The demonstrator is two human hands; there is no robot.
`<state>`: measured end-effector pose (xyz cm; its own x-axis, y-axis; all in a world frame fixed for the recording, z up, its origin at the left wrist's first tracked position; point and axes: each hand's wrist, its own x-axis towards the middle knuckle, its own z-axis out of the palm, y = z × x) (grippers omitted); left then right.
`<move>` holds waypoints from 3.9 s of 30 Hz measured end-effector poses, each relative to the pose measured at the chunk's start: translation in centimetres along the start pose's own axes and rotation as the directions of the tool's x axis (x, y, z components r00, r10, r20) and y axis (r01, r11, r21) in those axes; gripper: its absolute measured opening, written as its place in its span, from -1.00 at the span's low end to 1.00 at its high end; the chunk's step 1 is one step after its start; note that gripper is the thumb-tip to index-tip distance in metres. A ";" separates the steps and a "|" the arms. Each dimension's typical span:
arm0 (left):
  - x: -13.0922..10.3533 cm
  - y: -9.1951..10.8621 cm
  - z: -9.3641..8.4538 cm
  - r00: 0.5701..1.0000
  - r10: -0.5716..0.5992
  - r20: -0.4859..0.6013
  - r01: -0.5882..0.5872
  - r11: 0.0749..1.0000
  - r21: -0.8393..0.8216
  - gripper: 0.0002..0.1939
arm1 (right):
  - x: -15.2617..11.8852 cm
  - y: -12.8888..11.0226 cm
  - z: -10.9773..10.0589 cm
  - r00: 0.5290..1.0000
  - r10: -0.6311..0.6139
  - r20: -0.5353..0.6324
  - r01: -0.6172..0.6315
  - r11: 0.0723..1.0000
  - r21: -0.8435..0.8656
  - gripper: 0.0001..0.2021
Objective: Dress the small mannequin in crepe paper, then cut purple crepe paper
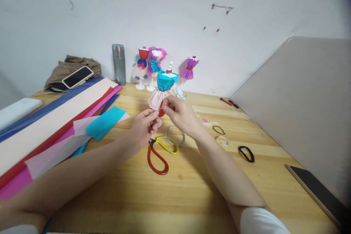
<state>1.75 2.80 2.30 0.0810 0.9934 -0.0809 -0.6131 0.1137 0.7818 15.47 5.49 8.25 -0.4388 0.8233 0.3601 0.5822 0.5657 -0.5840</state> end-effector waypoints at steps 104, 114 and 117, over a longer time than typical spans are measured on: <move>0.6 -0.7 0.4 0.998 0.060 -0.032 -0.060 0.998 0.010 -0.78 | -1.2 0.9 1.9 0.995 -0.038 -0.097 0.010 0.962 -0.274 -0.90; 0.7 -0.7 0.5 0.997 0.051 -0.055 -0.050 0.999 0.021 -0.74 | -1.1 0.7 1.7 0.998 -0.047 -0.038 0.033 0.953 -0.301 -0.87; 0.6 -0.7 0.5 0.997 0.051 -0.058 -0.050 0.999 0.017 -0.76 | -1.1 0.7 1.6 0.998 -0.057 -0.017 0.050 0.953 -0.299 -0.85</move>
<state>2.57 3.36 2.02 0.0041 0.9970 -0.0768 -0.6030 0.0638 0.7952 15.23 4.90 6.29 -0.4600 0.7902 0.4049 0.7376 0.5939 -0.3212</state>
